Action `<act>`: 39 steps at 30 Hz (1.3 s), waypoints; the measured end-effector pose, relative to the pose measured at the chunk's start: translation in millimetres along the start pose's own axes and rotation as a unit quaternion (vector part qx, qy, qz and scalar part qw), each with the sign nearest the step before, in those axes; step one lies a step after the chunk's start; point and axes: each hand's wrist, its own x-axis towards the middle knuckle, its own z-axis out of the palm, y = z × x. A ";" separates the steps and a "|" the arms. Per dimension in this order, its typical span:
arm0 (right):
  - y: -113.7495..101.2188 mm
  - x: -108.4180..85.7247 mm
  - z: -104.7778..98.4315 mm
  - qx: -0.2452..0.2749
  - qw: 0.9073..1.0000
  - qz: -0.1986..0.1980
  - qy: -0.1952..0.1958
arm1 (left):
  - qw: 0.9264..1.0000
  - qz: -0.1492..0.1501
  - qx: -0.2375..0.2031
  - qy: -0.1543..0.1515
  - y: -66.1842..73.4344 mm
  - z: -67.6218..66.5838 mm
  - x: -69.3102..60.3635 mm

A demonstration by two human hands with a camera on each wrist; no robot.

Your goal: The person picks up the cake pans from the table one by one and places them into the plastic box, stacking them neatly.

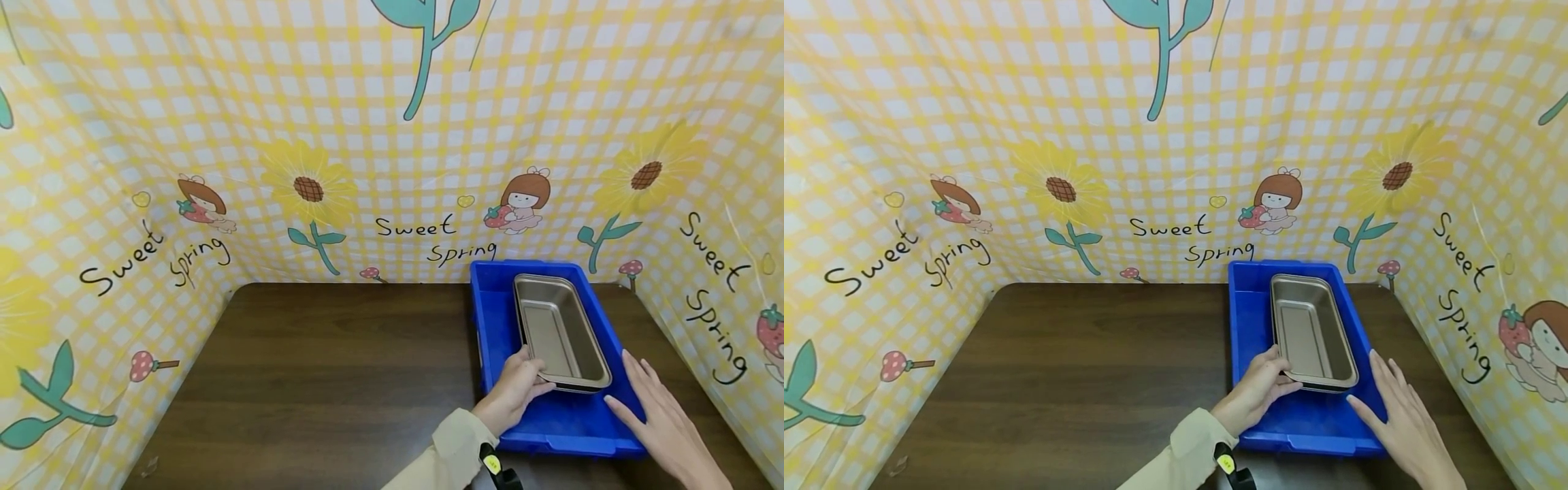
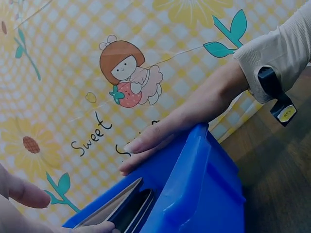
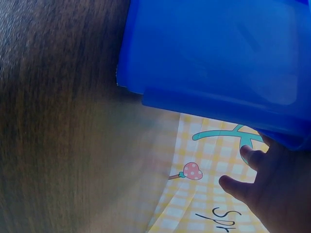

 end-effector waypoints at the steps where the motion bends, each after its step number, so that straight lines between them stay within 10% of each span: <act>1: 0.0 0.3 0.2 0.001 1.000 0.000 -0.001 | 1.000 -0.003 -0.002 -0.001 0.3 0.2 -0.1; 12: -1.6 1.5 0.2 0.001 1.000 -0.001 0.000 | 1.000 -0.016 0.010 -0.024 22.7 5.3 -20.1; 22: -1.2 0.8 -0.7 0.000 1.000 -0.013 0.006 | 0.992 0.045 0.063 -0.100 59.6 4.1 -53.5; 39: -0.3 1.1 -4.6 0.018 1.000 -0.008 -0.011 | 0.975 0.128 0.128 -0.128 112.6 -78.0 -66.1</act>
